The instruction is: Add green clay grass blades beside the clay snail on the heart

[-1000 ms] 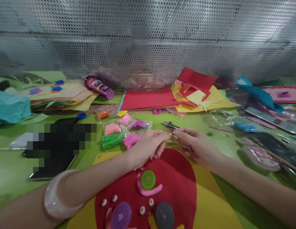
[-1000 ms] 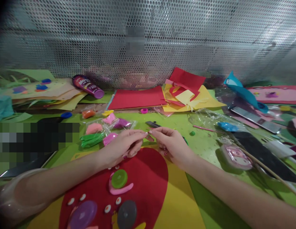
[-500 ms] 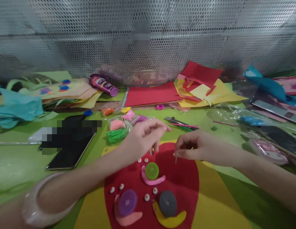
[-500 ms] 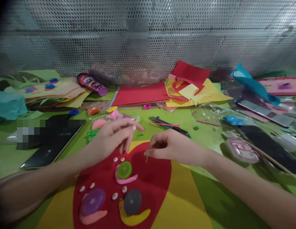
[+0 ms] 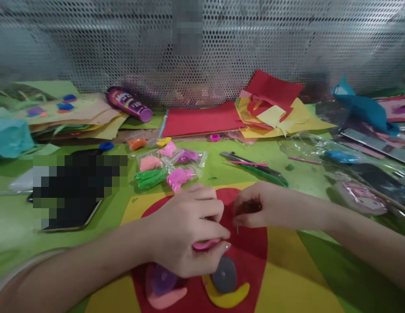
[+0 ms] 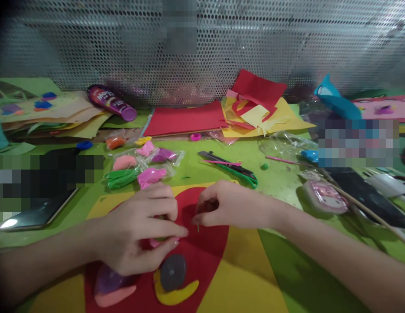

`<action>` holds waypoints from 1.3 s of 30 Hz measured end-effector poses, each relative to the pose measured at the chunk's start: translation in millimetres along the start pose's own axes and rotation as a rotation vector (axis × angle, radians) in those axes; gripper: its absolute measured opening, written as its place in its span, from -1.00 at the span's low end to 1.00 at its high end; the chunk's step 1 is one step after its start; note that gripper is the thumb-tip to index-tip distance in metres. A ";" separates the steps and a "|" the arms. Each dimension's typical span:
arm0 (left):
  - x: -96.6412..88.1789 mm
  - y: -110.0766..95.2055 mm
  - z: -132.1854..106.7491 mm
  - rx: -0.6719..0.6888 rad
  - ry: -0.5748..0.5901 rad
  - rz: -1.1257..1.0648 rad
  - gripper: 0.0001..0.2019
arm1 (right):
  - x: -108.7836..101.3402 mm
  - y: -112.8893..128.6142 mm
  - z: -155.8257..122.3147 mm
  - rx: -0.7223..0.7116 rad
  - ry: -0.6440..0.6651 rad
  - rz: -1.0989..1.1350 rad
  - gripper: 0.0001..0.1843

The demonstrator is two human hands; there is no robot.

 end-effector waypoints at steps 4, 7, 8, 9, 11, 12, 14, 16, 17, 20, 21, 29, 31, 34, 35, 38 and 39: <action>3.2 -2.1 -0.4 0.047 0.035 0.030 -0.85 | 2.3 1.5 -0.7 -0.008 0.008 0.009 -0.88; 5.8 -4.2 -1.2 0.072 0.052 0.025 -0.85 | 4.1 2.5 -0.6 -0.014 0.017 0.010 -0.87; 6.4 -4.8 -1.5 0.079 0.057 0.023 -0.84 | 4.6 2.6 -0.5 -0.016 0.021 0.009 -0.87; 6.8 -5.3 -1.6 0.083 0.061 0.021 -0.83 | 5.2 2.6 -0.5 -0.017 0.024 0.008 -0.86; 7.3 -5.3 -1.3 0.079 0.071 0.015 -0.81 | 6.0 2.3 -0.7 -0.016 0.028 0.007 -0.85; 7.5 -4.9 -1.0 0.072 0.078 0.010 -0.81 | 6.2 2.1 -1.0 -0.014 0.027 0.006 -0.85; 7.9 -3.8 -0.2 0.053 0.094 -0.001 -0.81 | 6.2 1.8 -1.5 -0.008 0.020 0.003 -0.84; 8.7 -2.9 0.6 0.040 0.112 -0.011 -0.80 | 6.0 1.7 -1.8 -0.002 0.012 -0.001 -0.85; 9.2 -2.6 1.0 0.040 0.122 -0.015 -0.79 | 6.1 1.8 -1.8 0.000 0.011 -0.002 -0.85; 11.4 -1.3 2.0 0.046 0.159 -0.014 -0.78 | 6.7 2.9 -1.3 0.001 0.013 -0.007 -0.85; 12.0 -0.9 2.2 0.051 0.170 -0.012 -0.77 | 6.9 3.3 -1.2 0.001 0.014 -0.008 -0.86; 9.1 -3.2 2.8 0.078 0.169 -0.015 -0.75 | 4.9 2.4 -1.0 0.001 0.033 0.033 -0.84; 8.5 -4.4 2.3 0.081 0.167 -0.030 -0.77 | 4.2 1.0 -0.1 -0.003 0.049 0.051 -0.83; 8.5 -5.3 1.3 0.091 0.176 -0.059 -0.79 | 4.4 0.7 -0.5 -0.006 0.067 0.062 -0.83; 8.3 -5.3 1.1 0.091 0.176 -0.068 -0.79 | 4.9 1.2 -1.1 -0.008 0.071 0.064 -0.83; 7.2 -5.1 1.9 0.088 0.165 -0.091 -0.79 | 7.3 3.7 -2.8 -0.011 0.079 0.055 -0.86; 6.8 -5.1 2.4 0.087 0.159 -0.096 -0.79 | 8.1 4.4 -3.0 -0.011 0.081 0.049 -0.86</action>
Point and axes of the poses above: each hand's wrist, its own z-axis towards the middle knuckle, its own x-axis out of the palm, y = z × x, the point moved 6 cm from there along z, towards the middle knuckle, and after that the axes turned 12 degrees about z, right-handed, at the moved point
